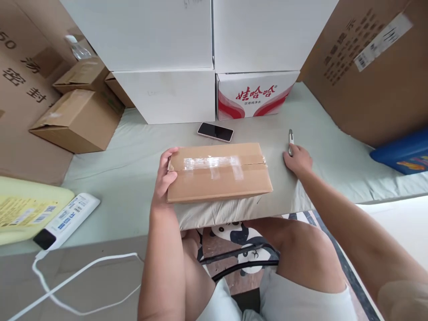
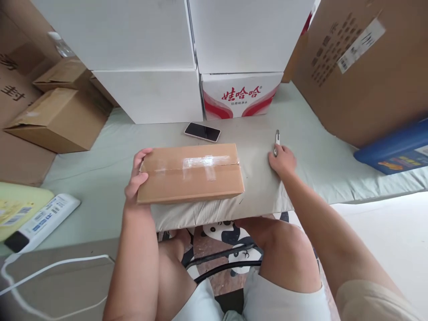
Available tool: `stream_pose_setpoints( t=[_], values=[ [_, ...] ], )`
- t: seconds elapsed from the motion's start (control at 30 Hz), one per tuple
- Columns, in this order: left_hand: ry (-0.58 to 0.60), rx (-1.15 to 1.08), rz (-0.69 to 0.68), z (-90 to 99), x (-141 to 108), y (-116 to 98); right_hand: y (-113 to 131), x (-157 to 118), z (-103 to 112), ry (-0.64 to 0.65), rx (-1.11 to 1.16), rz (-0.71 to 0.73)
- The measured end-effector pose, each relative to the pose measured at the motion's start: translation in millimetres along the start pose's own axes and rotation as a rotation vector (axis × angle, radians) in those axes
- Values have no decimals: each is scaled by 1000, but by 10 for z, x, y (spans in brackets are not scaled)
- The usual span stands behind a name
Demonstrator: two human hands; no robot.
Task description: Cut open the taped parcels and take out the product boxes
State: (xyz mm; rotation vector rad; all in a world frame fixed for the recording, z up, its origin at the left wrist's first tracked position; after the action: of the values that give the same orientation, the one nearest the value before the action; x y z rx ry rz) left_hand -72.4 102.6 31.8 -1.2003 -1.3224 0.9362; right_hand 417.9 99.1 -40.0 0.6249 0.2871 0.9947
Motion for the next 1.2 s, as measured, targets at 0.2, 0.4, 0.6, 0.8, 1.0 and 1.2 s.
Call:
stream_pose_setpoints(
  t=[0.2,0.4,0.6,0.8,1.0,1.2],
  values=[
    [75,-46,75,-355,22,97,59,-275,19,40,173,10],
    [71,-79,82,-408,22,52,474,-797,625,-256,425,-6],
    [39,-87,79,-466,-51,68,1634,-1506,1054,-267,947,318],
    [59,-81,103,-600,-117,182,2004,-1743,732,23,1110,354],
    [84,-126,76,-633,-86,198,2094,-1626,602,141,1286,355],
    [100,-161,11,-646,-98,195,2189,-1767,526,297,1299,503]
  ],
)
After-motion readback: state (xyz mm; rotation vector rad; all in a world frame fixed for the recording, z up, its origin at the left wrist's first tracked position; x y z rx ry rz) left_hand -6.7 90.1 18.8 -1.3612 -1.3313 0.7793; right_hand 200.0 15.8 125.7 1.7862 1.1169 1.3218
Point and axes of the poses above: each hand's wrist, its own x-axis towards the middle knuckle, its own z-axis out of the back of the hand, y = z × x, the point moved 9 cm from there along x, towards the middle knuckle, and after that the axes turned 7 degrees about x, right-handed, at the moved point
